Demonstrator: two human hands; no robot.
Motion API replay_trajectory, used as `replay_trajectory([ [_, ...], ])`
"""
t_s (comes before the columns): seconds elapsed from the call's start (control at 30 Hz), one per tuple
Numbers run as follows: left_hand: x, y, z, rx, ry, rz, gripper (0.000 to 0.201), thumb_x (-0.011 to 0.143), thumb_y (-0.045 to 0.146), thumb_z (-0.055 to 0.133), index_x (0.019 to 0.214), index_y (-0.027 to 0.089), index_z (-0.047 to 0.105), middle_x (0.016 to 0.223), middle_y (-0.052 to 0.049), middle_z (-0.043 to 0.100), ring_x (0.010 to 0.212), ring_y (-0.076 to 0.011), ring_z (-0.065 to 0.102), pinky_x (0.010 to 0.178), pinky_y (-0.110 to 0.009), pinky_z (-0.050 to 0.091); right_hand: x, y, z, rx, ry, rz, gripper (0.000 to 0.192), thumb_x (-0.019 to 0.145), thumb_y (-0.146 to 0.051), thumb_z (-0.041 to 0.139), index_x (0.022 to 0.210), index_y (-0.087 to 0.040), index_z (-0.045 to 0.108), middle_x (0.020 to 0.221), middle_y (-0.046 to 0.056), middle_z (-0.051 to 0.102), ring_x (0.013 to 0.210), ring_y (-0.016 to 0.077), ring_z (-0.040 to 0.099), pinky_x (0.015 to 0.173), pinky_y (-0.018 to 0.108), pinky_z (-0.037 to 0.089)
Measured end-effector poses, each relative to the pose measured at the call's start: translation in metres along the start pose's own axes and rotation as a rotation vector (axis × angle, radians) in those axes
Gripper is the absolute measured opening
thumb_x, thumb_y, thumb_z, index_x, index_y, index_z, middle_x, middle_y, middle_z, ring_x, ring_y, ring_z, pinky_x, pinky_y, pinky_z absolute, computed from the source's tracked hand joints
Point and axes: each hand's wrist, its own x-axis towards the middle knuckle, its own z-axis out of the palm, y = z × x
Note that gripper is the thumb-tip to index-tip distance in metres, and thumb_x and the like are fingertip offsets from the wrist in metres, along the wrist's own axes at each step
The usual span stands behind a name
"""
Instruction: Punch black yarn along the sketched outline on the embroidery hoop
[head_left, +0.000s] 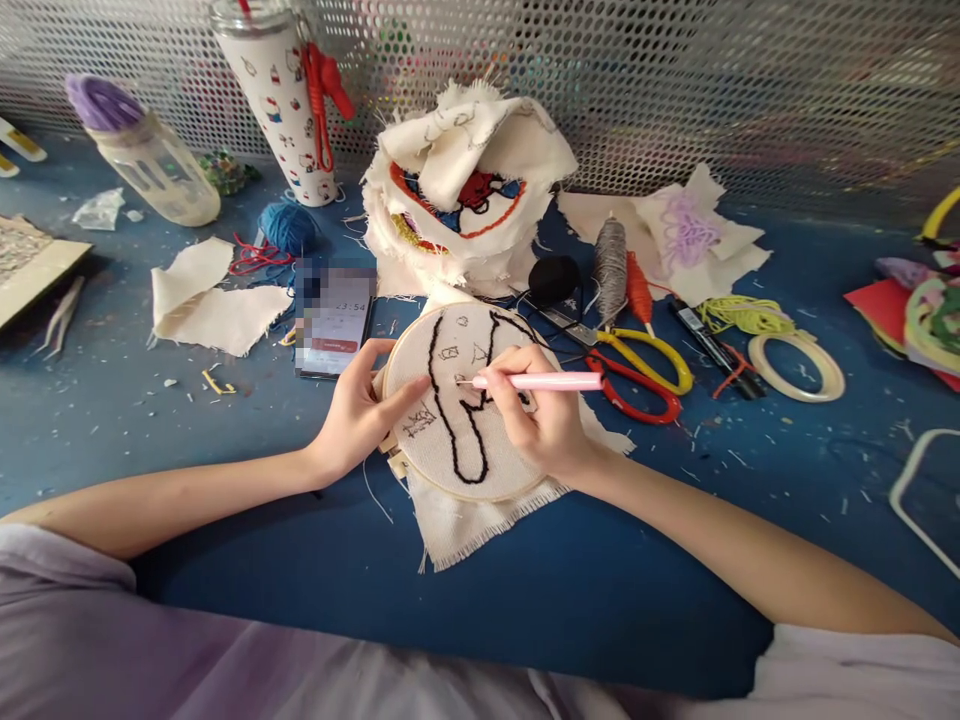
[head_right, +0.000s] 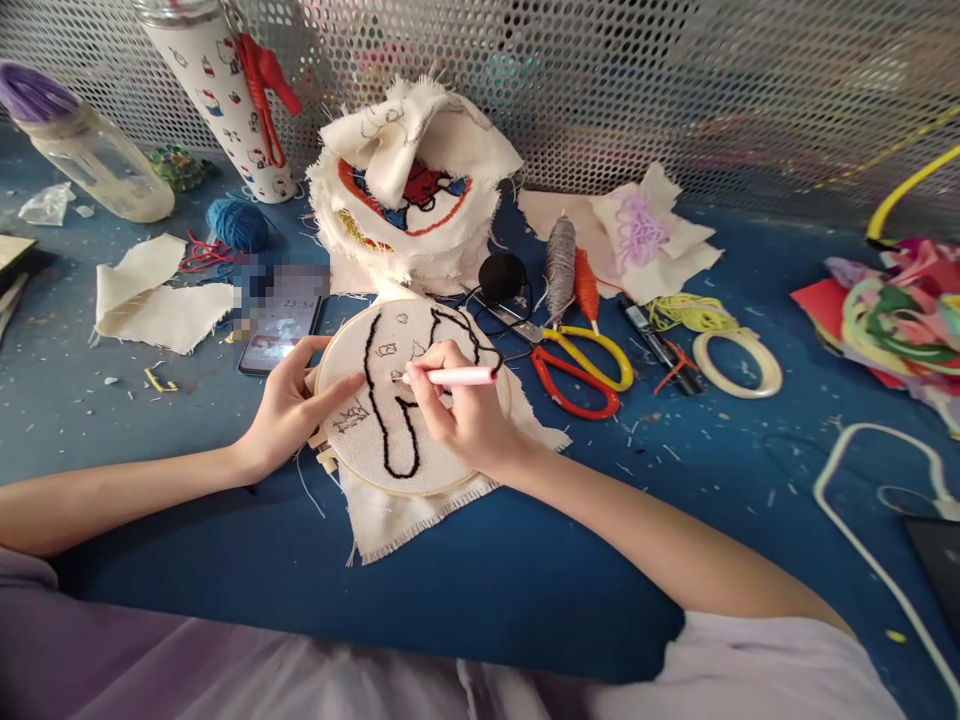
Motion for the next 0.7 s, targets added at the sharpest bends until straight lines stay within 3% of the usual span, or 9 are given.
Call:
replay_trajectory([
  [0.7,-0.0001,-0.002,-0.0014,-0.006,0.003,0.016,0.042,0.077,0.041,0.074,0.106,0.02,0.054,0.072,0.0,0.065,0.055,-0.0122,0.06,0.045,-0.02,0.05,0.0007,-0.0002,-0.0014,0.014,0.1,0.074,0.016,0.095,-0.032,0.049,0.081,-0.026,0.046,0.069,-0.001,0.058,0.063,0.015,0.059,0.06,0.032,0.049],
])
